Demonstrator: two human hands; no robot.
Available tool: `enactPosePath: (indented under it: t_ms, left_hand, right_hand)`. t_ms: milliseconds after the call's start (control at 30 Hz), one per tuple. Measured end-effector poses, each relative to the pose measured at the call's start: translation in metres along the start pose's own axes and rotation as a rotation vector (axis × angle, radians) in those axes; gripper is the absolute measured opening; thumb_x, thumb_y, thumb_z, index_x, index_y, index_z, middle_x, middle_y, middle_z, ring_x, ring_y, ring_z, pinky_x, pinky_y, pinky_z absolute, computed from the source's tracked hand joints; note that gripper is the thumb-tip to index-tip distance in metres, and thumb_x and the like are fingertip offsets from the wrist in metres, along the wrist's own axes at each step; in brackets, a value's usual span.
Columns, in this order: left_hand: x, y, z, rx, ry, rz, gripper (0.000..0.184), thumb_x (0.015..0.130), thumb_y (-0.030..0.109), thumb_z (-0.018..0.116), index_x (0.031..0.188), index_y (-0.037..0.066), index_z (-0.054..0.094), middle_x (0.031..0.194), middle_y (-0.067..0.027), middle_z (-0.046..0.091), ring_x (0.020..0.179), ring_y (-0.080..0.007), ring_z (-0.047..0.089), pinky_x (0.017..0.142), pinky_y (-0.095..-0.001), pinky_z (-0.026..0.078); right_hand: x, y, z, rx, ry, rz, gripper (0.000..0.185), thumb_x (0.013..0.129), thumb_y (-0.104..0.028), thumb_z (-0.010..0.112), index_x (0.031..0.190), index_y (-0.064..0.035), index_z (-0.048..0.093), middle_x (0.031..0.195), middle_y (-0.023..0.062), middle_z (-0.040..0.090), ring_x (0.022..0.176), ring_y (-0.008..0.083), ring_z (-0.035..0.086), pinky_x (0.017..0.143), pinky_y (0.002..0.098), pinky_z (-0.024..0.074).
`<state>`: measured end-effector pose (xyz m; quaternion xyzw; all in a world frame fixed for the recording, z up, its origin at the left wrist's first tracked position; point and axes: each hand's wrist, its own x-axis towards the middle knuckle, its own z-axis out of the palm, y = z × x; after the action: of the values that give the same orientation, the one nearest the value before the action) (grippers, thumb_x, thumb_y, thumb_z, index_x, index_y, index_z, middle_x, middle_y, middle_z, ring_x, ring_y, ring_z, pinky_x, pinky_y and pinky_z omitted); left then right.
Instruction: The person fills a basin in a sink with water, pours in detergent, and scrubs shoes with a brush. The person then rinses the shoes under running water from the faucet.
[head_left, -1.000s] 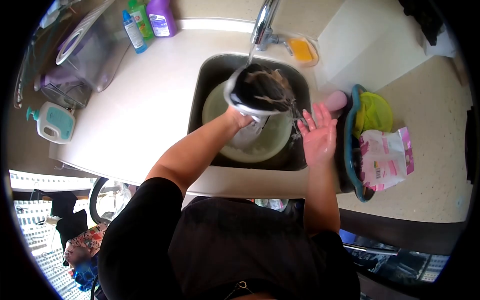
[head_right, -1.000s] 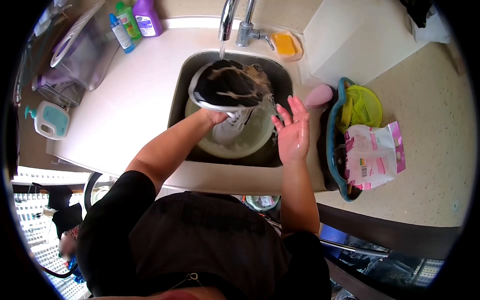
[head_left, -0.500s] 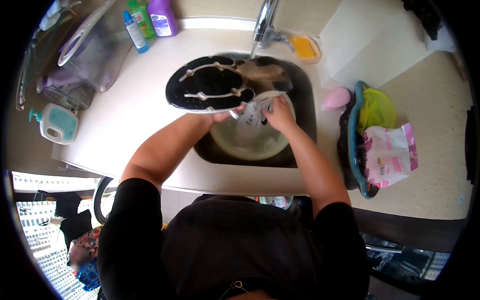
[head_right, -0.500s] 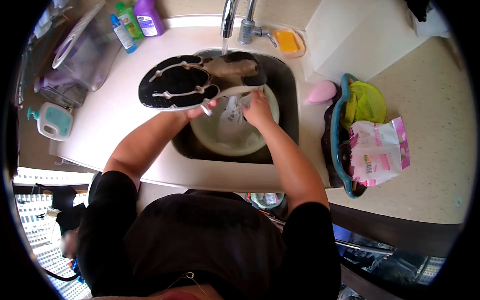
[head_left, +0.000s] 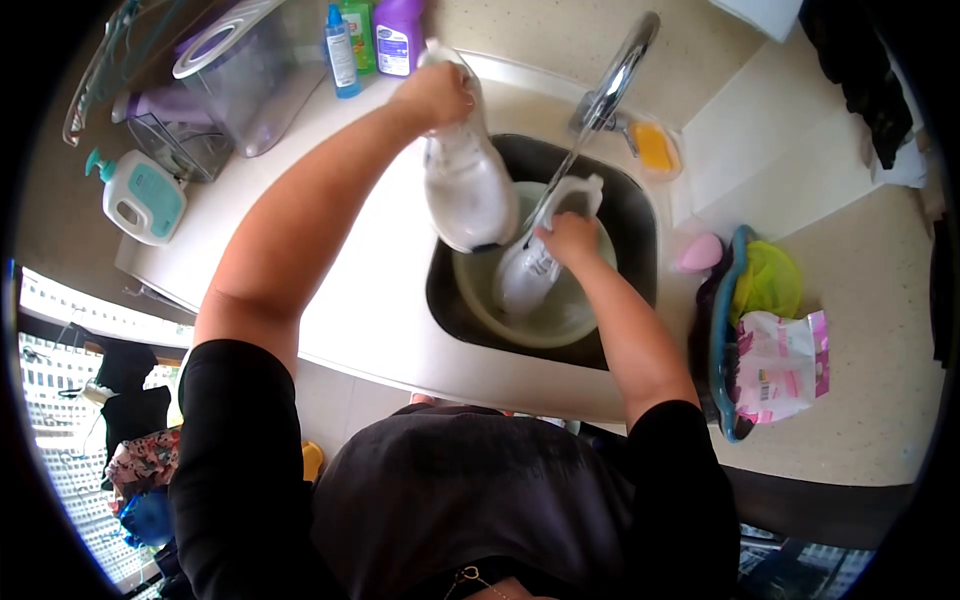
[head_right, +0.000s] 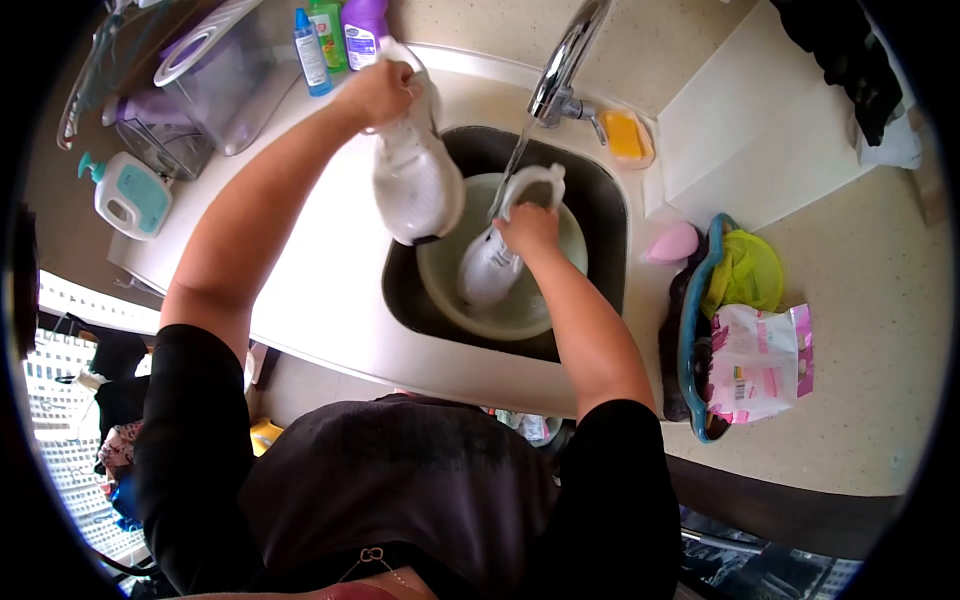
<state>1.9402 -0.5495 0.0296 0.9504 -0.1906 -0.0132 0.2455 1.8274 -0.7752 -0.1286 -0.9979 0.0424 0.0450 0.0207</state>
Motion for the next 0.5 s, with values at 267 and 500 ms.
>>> enactPosePath:
  t_ms: [267, 500]
  left_hand:
    - [-0.014, -0.044, 0.031, 0.632, 0.425, 0.171, 0.036, 0.079, 0.026, 0.054, 0.109, 0.006, 0.052, 0.11, -0.0159, 0.049, 0.104, -0.0308, 0.047, 0.086, -0.039, 0.04]
    - [-0.078, -0.016, 0.111, -0.281, 0.086, 0.593, 0.036, 0.071, 0.01, 0.061, 0.105, 0.003, 0.052, 0.102, -0.0182, 0.049, 0.104, -0.0317, 0.044, 0.09, -0.0356, 0.037]
  right_hand:
    - [0.007, -0.033, -0.058, 0.181, 0.408, -0.132, 0.033, 0.079, -0.037, 0.051, 0.069, -0.0061, 0.058, 0.068, 0.0131, 0.06, 0.069, 0.0301, 0.057, 0.074, 0.0394, 0.0374]
    - [0.004, -0.047, -0.039, 0.093, 0.466, -0.121, 0.027, 0.075, -0.03, 0.059, 0.061, -0.0066, 0.056, 0.06, 0.0113, 0.059, 0.061, 0.0281, 0.058, 0.065, 0.0382, 0.0409]
